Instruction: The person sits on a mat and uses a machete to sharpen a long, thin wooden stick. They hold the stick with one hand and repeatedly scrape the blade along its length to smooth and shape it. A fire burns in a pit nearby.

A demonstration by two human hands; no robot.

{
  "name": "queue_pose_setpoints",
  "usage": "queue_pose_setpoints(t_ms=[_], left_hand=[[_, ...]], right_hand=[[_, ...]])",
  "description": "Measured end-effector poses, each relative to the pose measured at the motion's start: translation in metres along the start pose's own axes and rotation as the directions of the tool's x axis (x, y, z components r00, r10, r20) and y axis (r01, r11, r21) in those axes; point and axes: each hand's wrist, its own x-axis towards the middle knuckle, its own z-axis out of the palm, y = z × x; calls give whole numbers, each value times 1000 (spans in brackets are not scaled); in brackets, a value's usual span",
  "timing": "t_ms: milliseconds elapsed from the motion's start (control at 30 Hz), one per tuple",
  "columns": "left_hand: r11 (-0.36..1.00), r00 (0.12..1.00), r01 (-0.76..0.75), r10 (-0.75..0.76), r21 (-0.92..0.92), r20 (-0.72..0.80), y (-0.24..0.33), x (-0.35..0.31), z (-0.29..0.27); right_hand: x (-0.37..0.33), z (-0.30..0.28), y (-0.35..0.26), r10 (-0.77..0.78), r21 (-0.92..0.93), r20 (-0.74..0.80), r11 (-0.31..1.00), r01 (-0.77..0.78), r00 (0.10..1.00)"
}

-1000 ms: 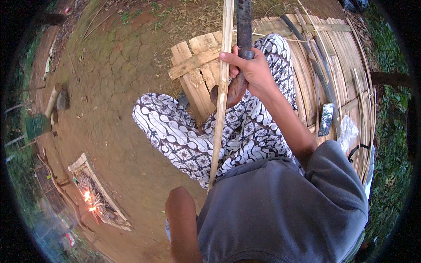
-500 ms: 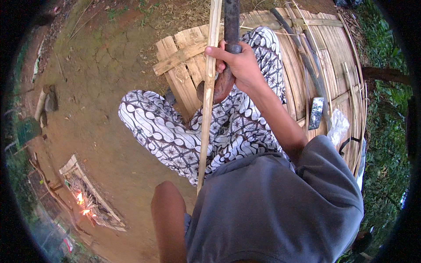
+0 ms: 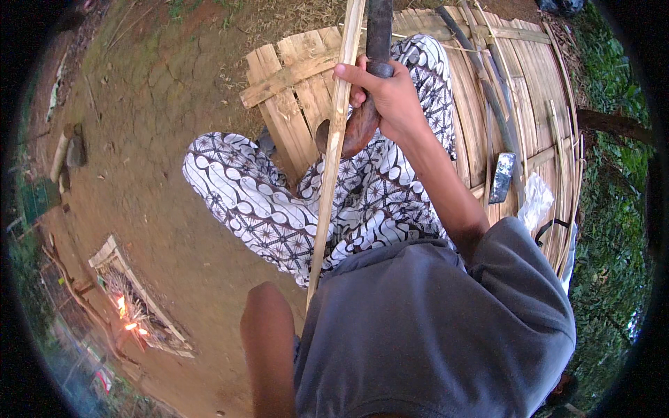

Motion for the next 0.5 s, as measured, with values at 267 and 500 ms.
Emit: queue_pose_setpoints(t_ms=[267,500], left_hand=[[999,999,24,-23,43,-25,1,-1,-2],[802,953,281,-299,527,-52,-3,-34,-3]], right_hand=[[4,-1,1,9,20,-5,1000,-9,1000],[8,-8,3,-15,-2,-24,1000,15,1000]])
